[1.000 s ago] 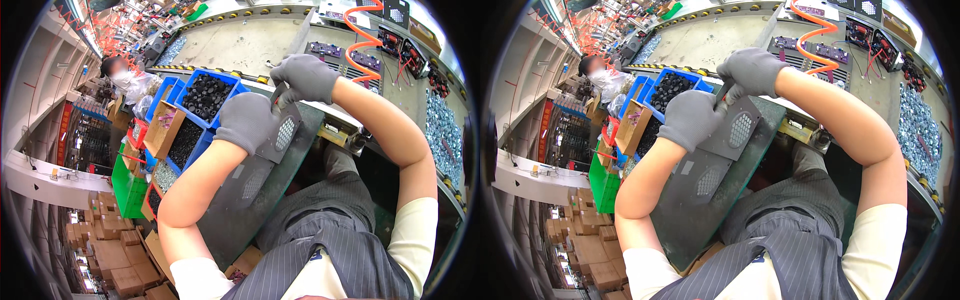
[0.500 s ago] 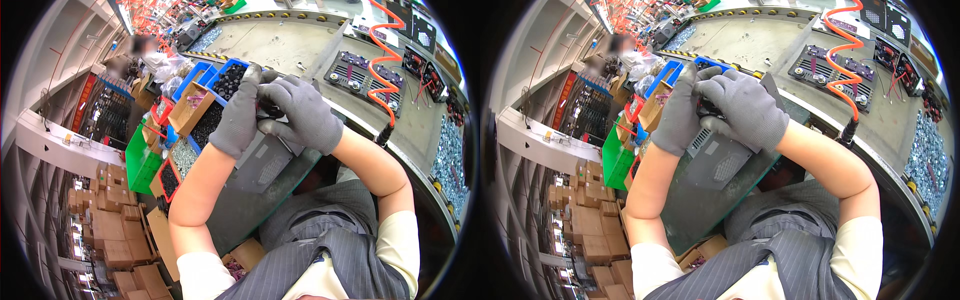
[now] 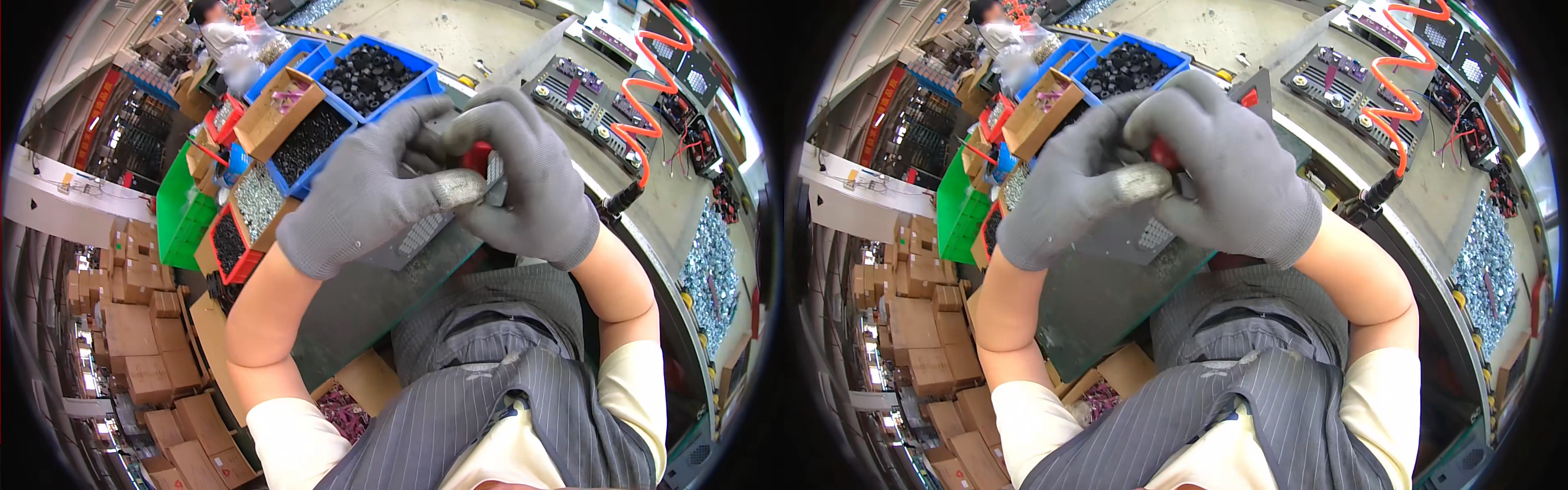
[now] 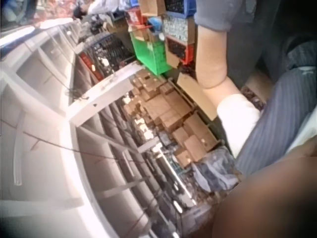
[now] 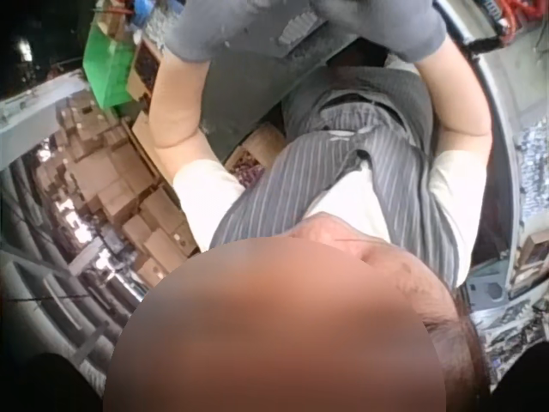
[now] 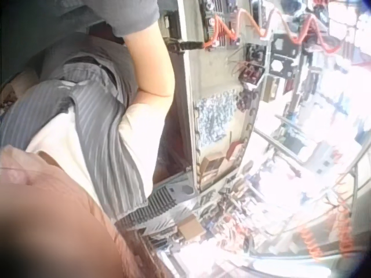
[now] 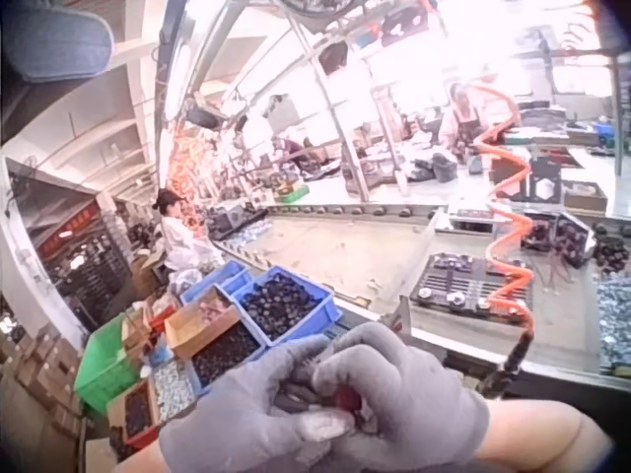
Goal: Assembling components into a metal chassis using an electric screwdriver.
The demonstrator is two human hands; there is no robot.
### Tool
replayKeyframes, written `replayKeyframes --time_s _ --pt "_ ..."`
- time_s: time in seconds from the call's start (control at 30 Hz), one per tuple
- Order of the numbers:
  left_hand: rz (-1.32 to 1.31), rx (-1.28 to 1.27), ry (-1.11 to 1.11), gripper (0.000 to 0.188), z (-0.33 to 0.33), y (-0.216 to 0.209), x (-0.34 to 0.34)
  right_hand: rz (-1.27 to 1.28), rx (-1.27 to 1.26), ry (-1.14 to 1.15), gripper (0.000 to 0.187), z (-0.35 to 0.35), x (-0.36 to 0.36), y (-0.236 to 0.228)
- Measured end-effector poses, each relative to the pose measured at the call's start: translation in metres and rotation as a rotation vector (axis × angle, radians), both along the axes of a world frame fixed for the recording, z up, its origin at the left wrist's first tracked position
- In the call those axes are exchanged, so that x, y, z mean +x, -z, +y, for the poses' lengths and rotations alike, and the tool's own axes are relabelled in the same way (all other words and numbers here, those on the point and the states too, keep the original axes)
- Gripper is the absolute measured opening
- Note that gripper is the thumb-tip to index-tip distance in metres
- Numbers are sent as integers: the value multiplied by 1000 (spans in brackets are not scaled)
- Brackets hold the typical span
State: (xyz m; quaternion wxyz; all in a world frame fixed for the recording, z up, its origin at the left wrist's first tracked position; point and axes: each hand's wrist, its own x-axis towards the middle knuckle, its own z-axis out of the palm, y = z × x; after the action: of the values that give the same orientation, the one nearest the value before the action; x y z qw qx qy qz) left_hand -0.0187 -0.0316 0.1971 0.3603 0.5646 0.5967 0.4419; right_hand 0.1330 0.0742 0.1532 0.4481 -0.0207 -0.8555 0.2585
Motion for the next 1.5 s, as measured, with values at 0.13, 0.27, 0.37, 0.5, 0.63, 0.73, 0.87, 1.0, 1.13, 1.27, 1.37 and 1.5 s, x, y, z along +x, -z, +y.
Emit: replayKeyframes --time_s 0.13,0.27,0.37,0.5,0.63,0.73,0.87,1.0,1.13,1.27,1.37,1.5 --pt "432 104 -217 46 -19 -4 -20 63 -165 -67 29 -4 -4 24" --pt "757 -69 -250 29 -36 3 -30 -120 -478 -96 30 -16 -18 54" --pt "895 -142 -155 33 -41 13 -28 -25 -388 -32 31 -21 -29 70" --pt "1122 -121 -126 42 -39 25 -24 -155 -291 90 28 -26 -33 76" --pt "1172 -102 -99 45 -34 32 -27 -284 -333 59 31 -28 -29 66" --pt "1140 -82 -52 46 -31 37 -29 -367 -205 35 31 -24 -24 54" --pt "1164 9 -46 46 -29 40 -32 -347 -188 10 29 -15 -24 44" --pt "1132 -16 -58 45 -29 41 -35 -371 -208 -57 27 -11 -29 45" --pt "1137 -57 -94 40 -28 43 -34 -347 -192 -68 26 -9 -32 46" --pt "1146 1 -88 37 -26 45 -32 -409 75 27 25 -3 -27 34" --pt "1110 -7 -75 35 -25 45 -33 -473 159 47 24 0 -28 25" --pt "1187 -16 -55 35 -21 45 -34 -652 216 -15 25 7 -33 14"
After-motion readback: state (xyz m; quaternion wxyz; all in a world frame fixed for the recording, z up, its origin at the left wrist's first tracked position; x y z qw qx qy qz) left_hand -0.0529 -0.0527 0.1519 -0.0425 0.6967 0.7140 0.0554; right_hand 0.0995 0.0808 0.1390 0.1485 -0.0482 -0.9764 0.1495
